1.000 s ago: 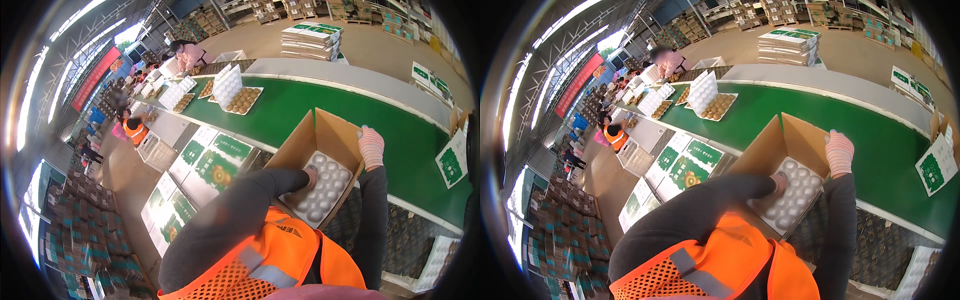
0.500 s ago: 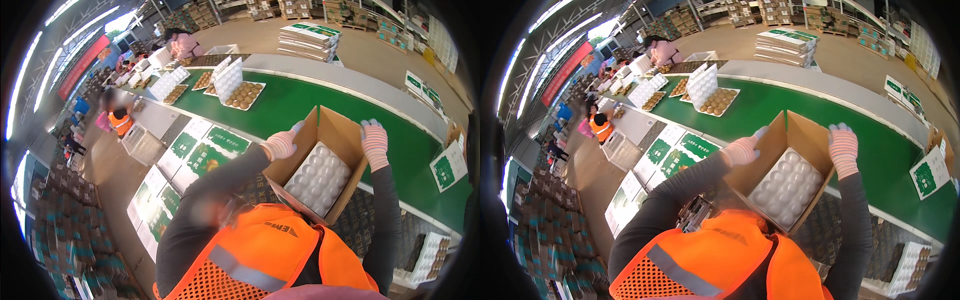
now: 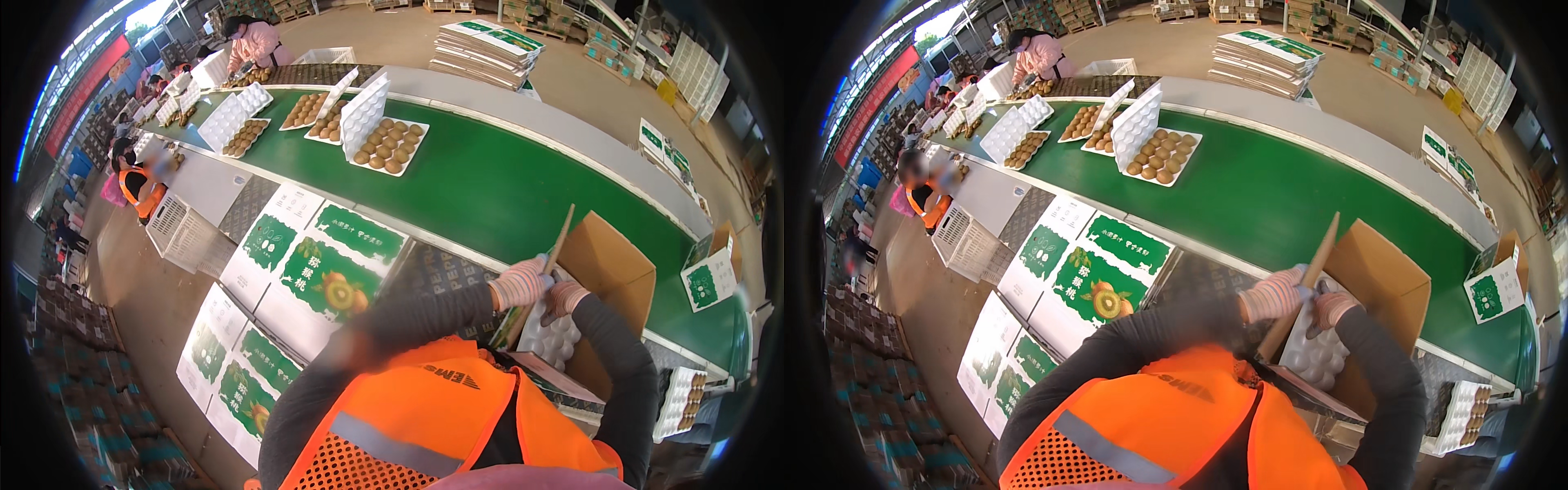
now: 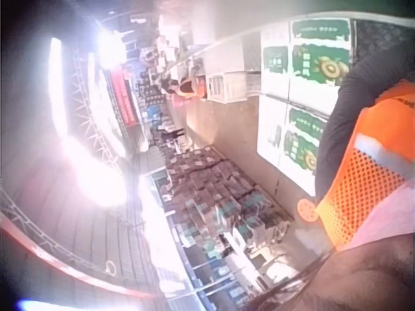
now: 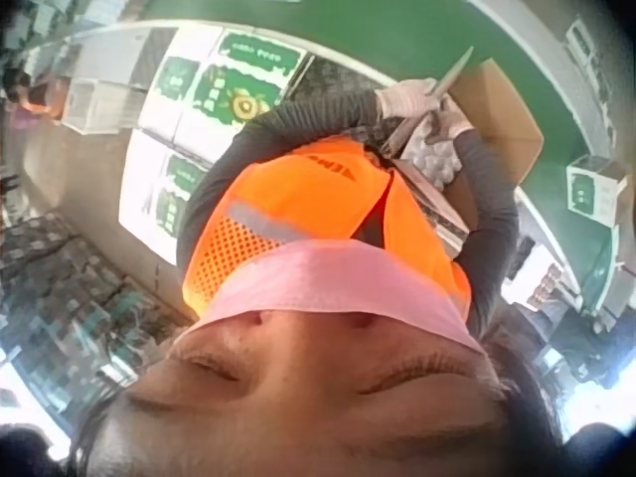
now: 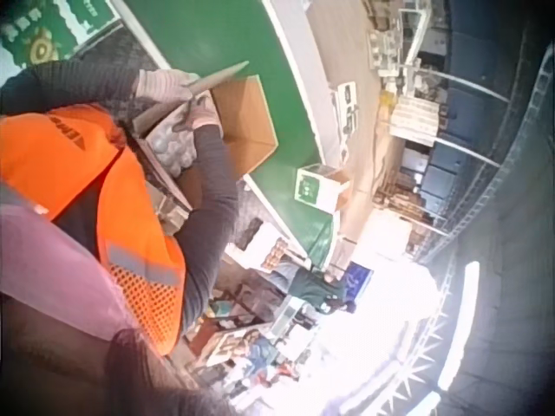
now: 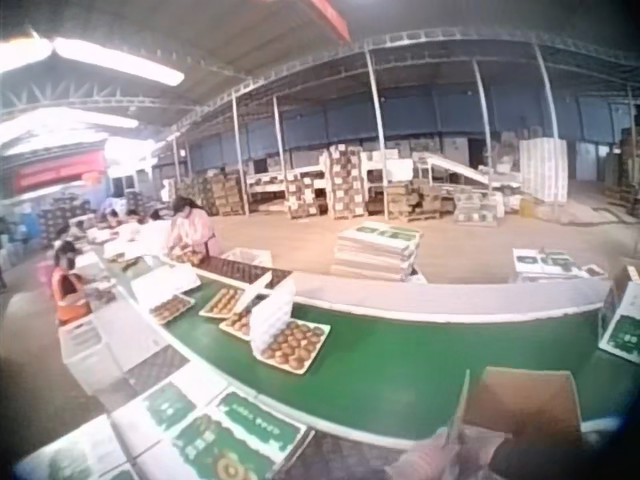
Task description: The person assembles flat cardboard boxes on a conveyor belt, then places trays of kiwis into the boxes. The person folds the box flaps and continues the packing process with multiple units.
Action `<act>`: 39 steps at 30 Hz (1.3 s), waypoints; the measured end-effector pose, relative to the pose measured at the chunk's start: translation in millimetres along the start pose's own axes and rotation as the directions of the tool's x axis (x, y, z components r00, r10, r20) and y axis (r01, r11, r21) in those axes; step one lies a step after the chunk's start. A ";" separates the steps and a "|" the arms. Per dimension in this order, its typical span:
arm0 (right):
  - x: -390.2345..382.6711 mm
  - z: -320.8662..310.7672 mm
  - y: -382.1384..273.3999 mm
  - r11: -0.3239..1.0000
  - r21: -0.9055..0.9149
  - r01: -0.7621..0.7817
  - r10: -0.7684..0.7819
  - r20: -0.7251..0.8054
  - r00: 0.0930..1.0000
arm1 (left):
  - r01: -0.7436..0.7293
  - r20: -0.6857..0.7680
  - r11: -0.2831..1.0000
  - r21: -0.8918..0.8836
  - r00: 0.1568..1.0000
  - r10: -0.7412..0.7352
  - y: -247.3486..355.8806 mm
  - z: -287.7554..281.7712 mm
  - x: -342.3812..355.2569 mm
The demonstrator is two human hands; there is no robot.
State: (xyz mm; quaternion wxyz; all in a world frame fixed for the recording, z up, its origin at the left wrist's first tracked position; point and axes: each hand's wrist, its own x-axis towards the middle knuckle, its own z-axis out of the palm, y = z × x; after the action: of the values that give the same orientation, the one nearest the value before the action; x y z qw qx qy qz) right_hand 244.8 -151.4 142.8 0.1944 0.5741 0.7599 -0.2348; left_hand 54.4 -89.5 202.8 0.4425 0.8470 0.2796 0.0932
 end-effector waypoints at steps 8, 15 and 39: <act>24.7 8.9 -50.8 0.964 0.137 -0.228 0.217 0.087 0.972 | -0.084 0.020 0.984 0.155 0.996 0.082 -108.3 -102.9 4.3; 4.7 14.7 -65.0 0.883 0.242 -0.402 0.374 0.153 0.915 | 0.638 -0.788 0.500 0.585 0.593 0.166 -231.2 -334.6 106.4; -122.6 -55.9 -81.7 0.651 0.524 -0.549 0.754 -0.365 0.546 | -0.335 0.329 0.348 0.876 0.941 0.077 -298.1 -165.6 134.1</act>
State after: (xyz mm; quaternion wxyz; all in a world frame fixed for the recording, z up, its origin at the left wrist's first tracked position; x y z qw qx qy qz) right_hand 197.1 -233.5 268.5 -0.0653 0.8842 0.4522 -0.0969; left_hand -18.5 235.3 49.7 -0.0912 0.9810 0.1206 -0.1217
